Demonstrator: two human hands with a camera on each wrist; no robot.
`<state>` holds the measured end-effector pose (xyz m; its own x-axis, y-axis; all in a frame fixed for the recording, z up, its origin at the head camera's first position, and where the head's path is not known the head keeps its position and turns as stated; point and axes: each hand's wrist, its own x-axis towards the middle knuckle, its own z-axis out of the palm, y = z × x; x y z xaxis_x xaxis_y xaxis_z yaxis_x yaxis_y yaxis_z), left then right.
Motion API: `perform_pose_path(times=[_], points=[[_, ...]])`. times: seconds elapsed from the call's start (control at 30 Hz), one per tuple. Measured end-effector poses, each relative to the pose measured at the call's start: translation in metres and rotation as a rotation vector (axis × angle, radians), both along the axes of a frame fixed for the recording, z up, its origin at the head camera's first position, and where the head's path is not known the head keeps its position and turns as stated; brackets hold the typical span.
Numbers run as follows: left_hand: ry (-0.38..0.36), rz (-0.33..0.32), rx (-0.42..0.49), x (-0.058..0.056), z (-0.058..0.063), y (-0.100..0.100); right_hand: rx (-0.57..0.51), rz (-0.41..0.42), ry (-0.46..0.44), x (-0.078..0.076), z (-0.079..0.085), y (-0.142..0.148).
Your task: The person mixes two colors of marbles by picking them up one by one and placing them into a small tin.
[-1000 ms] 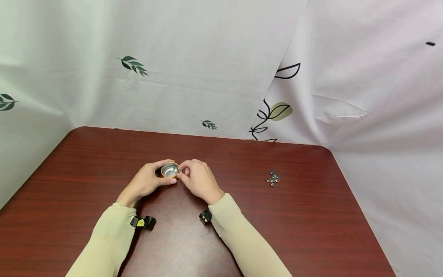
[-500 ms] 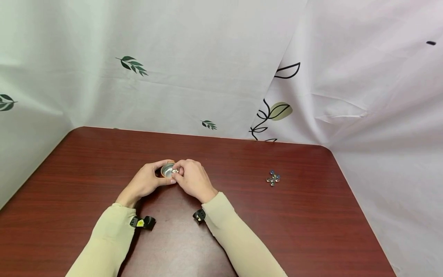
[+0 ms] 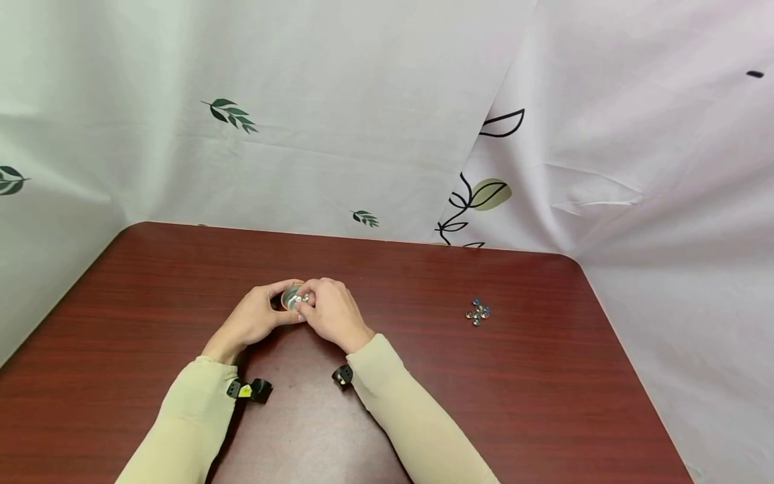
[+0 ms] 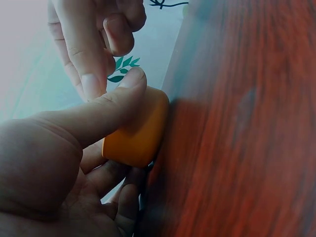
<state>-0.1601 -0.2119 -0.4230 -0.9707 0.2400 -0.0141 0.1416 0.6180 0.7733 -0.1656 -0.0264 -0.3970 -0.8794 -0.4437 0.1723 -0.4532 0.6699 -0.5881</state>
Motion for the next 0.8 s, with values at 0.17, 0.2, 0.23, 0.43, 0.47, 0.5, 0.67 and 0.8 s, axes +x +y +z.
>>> perform_pose_path(times=[0.17, 0.2, 0.23, 0.43, 0.47, 0.5, 0.67, 0.8], points=[[-0.004, -0.001, 0.014, 0.0002, -0.0004, -0.0004, 0.011, -0.009, -0.016, -0.0009, -0.0012, -0.002], [-0.003, -0.001, 0.014, 0.0002, -0.0003, -0.0004, 0.013, -0.011, -0.019, -0.001, -0.0016, -0.0022], [-0.001, -0.002, 0.013, 0.0002, -0.0001, -0.0004, 0.014, -0.014, -0.022, -0.0014, -0.0021, -0.0025], [-0.003, -0.001, 0.011, 0.0005, 0.0003, -0.0004, 0.016, -0.023, -0.022, -0.0029, -0.0054, -0.004], [-0.003, -0.001, 0.011, 0.0005, 0.0002, -0.0005, 0.018, -0.024, -0.021, -0.0029, -0.0057, -0.004], [-0.002, -0.002, 0.013, 0.0005, 0.0001, -0.0004, 0.018, -0.025, -0.023, -0.0029, -0.0059, -0.0039], [0.007, -0.007, 0.014, 0.0002, -0.0001, -0.0001, 0.029, -0.024, -0.038, -0.0029, -0.0057, -0.0031], [0.009, -0.007, 0.014, 0.0002, 0.0002, 0.0001, 0.033, -0.02, -0.036, -0.0034, -0.006, -0.0028]])
